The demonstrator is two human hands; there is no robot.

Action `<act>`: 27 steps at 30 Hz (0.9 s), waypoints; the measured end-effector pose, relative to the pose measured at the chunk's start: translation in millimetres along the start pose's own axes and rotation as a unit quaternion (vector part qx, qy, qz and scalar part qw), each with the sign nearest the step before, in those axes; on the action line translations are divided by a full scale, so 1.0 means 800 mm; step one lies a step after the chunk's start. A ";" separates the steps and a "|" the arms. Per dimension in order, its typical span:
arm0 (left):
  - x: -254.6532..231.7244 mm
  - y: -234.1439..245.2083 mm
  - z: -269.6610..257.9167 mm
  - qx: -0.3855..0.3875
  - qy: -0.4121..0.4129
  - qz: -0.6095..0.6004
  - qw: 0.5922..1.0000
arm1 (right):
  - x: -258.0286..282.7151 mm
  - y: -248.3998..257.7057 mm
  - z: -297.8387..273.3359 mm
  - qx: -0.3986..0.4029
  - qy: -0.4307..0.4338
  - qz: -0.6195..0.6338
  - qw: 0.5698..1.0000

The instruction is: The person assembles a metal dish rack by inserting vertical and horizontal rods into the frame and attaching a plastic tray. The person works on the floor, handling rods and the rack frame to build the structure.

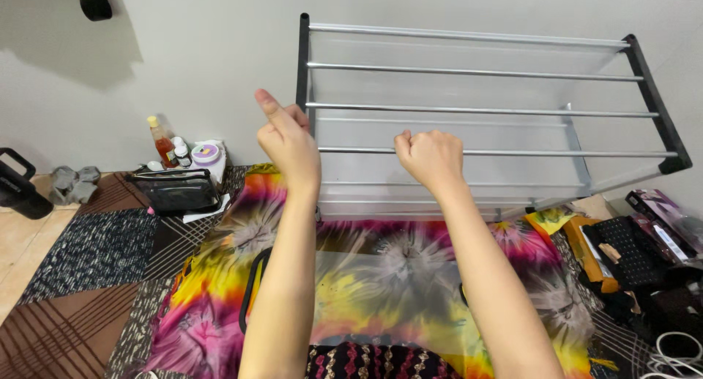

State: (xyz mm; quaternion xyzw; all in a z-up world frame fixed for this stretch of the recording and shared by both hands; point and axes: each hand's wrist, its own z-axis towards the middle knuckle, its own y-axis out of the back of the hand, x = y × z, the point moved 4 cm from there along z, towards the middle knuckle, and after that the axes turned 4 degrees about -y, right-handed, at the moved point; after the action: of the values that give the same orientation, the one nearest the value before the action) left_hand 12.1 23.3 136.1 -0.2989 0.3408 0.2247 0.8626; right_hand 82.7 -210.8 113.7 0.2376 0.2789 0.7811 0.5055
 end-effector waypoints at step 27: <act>0.023 0.004 -0.006 0.358 0.098 -0.086 0.925 | -0.009 0.010 -0.007 0.029 0.003 0.008 1.000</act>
State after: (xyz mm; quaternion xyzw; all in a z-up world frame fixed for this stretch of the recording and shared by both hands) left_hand 20.1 25.4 119.0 -0.0194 0.4542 -0.0179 0.8905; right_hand 76.5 -221.2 114.7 0.2519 0.3007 0.7776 0.4914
